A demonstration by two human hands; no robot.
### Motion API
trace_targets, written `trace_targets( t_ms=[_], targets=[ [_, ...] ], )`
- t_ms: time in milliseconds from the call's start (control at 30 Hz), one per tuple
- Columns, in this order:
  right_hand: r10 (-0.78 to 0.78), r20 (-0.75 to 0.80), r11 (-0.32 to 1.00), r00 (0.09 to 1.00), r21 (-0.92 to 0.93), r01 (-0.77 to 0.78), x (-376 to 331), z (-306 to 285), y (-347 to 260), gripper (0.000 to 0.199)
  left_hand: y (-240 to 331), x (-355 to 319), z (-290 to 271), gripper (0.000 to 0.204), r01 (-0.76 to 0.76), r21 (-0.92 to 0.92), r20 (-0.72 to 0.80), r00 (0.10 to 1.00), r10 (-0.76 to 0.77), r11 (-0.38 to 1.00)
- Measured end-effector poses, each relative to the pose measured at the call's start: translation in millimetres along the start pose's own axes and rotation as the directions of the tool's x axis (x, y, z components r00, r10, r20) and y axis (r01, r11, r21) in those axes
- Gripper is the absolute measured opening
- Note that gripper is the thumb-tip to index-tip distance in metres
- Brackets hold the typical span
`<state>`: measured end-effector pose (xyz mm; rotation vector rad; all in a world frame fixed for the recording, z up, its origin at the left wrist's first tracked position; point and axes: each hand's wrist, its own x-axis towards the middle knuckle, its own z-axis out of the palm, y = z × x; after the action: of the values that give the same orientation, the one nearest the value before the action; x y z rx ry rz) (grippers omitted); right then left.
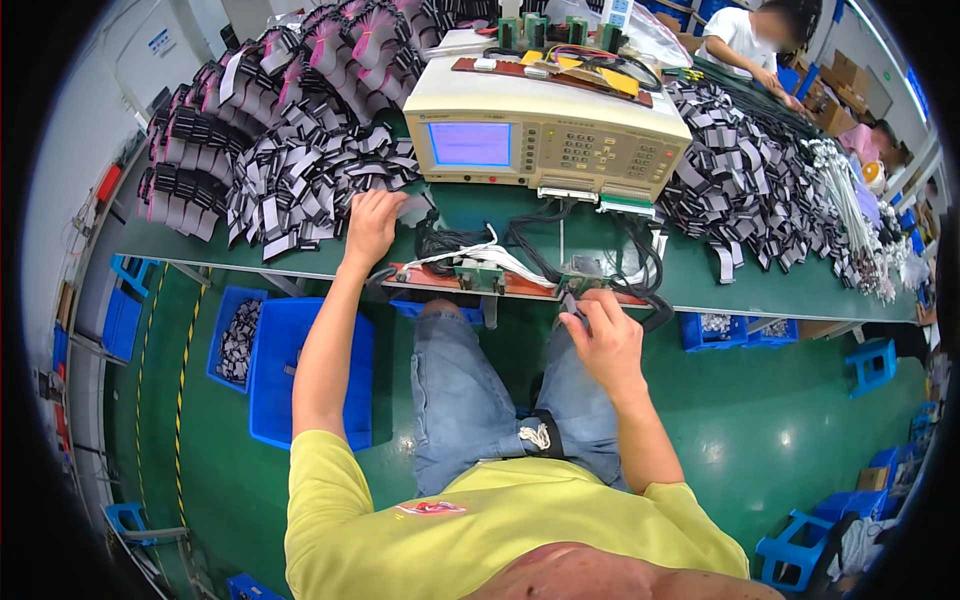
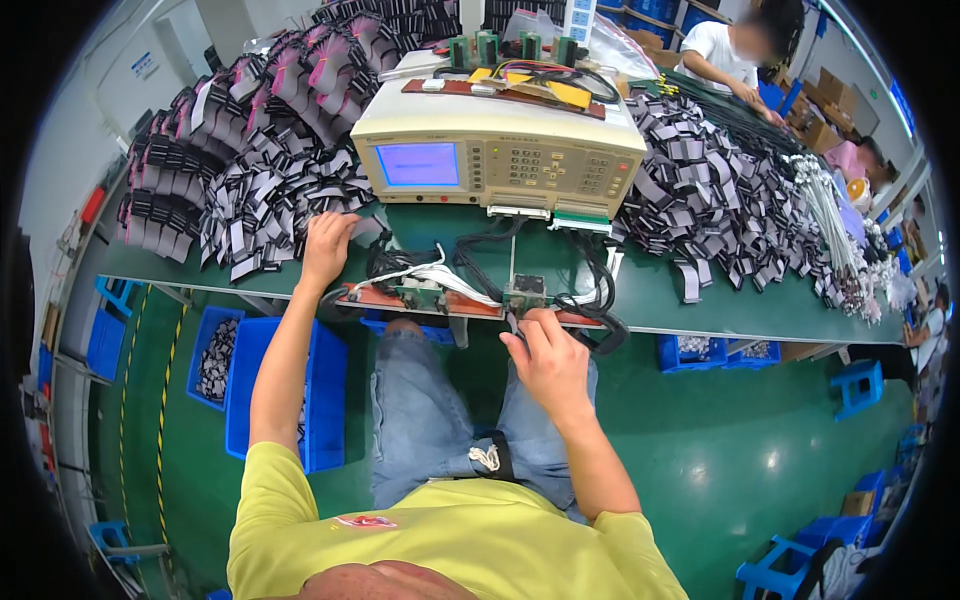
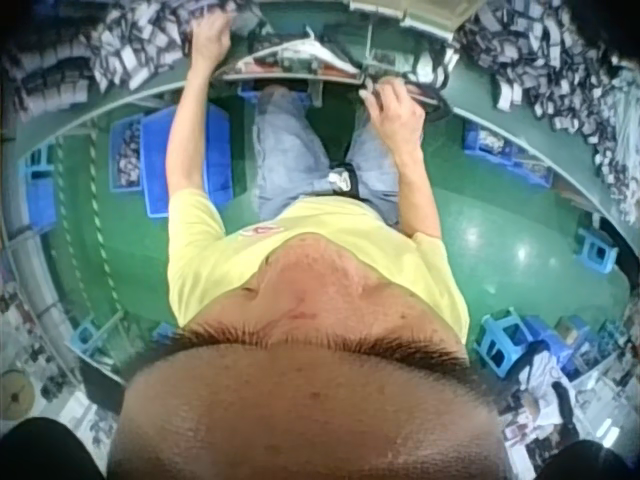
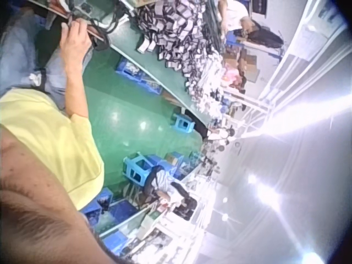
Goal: Testing flat ribbon cables by plugging them into a test fixture and verifying results on an electronic testing machine.
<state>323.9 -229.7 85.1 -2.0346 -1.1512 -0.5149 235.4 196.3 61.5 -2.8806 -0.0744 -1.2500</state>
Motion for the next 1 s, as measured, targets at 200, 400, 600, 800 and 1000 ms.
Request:
trace_targets(
  t_ms=[200,400,600,800,1000],
  targets=[
    [-0.079,0.303,0.979,0.95,-0.154,0.13,16,-9,5,0.034,-3,2,6,0.011,0.111,-0.126,0.036,0.994,-0.108,0.986],
    [-0.036,0.202,0.981,0.979,-0.18,0.074,5,4,6,0.03,-4,-1,7,0.009,0.221,-0.215,0.003,0.974,-0.225,0.951],
    [-0.097,-0.023,0.991,0.995,-0.098,0.094,-1,24,17,0.028,-4,-2,8,0.009,0.233,-0.213,0.018,0.972,-0.235,0.949],
    [-0.498,-0.077,0.838,0.864,0.215,0.502,-41,-21,-55,0.03,-6,-2,6,0.009,0.261,-0.215,0.053,0.965,-0.256,0.941],
    [0.197,-0.001,0.972,0.98,-0.131,-0.195,-61,-59,66,0.037,-6,1,10,0.009,0.248,-0.244,0.056,0.969,-0.242,0.937]
  ],
)
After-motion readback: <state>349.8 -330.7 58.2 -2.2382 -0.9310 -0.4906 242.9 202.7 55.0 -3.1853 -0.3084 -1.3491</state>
